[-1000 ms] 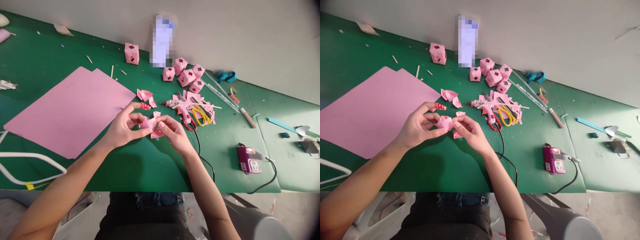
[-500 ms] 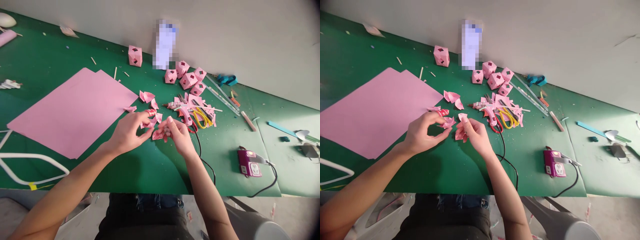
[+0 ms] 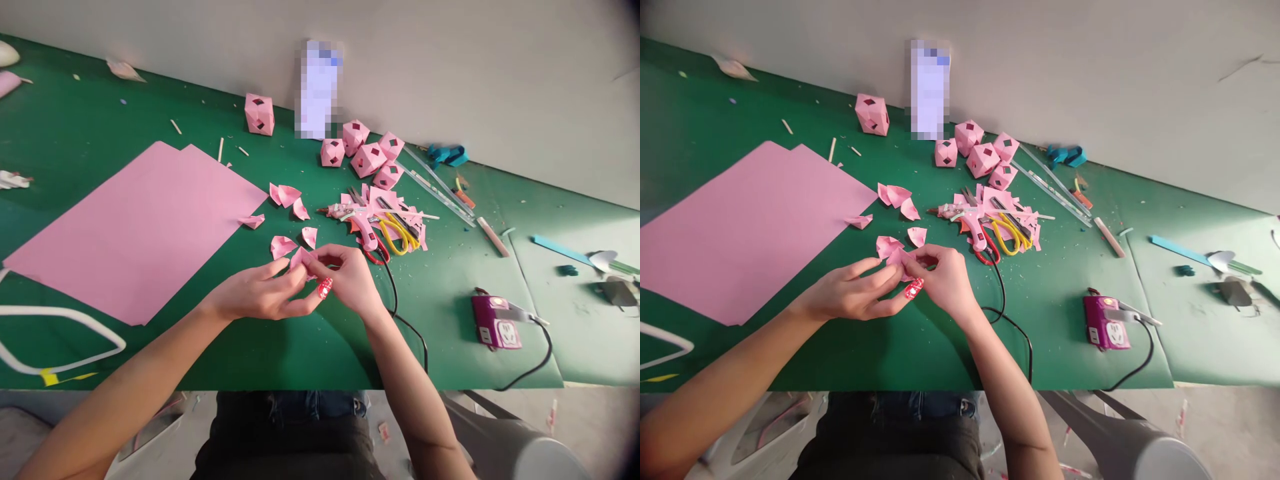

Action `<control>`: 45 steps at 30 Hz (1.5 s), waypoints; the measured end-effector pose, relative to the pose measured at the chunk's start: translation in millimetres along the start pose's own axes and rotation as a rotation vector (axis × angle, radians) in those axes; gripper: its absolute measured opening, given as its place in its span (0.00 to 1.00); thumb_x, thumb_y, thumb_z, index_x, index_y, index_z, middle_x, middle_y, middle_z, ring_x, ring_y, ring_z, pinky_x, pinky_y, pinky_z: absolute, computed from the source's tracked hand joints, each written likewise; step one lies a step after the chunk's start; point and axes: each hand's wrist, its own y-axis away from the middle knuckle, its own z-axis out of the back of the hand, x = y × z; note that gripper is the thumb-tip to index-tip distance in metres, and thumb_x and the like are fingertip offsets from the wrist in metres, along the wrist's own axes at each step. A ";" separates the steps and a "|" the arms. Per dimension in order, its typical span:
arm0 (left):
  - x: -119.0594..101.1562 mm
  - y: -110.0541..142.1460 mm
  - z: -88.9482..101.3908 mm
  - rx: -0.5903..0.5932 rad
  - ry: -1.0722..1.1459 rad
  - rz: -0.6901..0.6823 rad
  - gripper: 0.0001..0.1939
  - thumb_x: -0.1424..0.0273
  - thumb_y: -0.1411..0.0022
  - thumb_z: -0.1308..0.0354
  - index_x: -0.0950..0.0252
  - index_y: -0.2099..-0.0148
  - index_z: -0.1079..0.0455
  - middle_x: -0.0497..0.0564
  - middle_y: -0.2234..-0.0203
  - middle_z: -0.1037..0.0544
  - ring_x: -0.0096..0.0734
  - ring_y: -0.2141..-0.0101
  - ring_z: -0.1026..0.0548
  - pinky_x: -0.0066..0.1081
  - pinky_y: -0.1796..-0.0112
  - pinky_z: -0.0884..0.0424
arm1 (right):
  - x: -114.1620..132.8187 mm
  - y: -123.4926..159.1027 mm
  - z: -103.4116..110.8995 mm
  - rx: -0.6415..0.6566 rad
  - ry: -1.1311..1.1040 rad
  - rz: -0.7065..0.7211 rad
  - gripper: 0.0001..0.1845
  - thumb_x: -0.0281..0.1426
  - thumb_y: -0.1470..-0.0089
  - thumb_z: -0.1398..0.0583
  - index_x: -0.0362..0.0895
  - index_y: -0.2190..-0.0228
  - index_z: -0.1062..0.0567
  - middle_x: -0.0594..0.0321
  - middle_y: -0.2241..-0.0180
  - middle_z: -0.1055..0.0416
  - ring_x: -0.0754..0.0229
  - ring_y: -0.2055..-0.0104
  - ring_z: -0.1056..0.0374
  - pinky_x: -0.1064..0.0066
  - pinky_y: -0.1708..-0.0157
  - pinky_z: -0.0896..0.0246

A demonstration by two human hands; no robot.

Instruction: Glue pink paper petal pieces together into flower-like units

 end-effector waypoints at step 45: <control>13.3 -17.5 -23.0 -0.082 0.706 1.531 0.23 0.76 0.48 0.35 0.58 0.51 0.38 0.42 0.71 0.20 0.31 0.73 0.19 0.29 0.69 0.20 | -66.1 -56.3 53.7 -0.761 1.057 0.129 0.29 0.53 0.42 0.34 0.40 0.57 0.29 0.40 0.55 0.26 0.38 0.50 0.29 0.45 0.49 0.32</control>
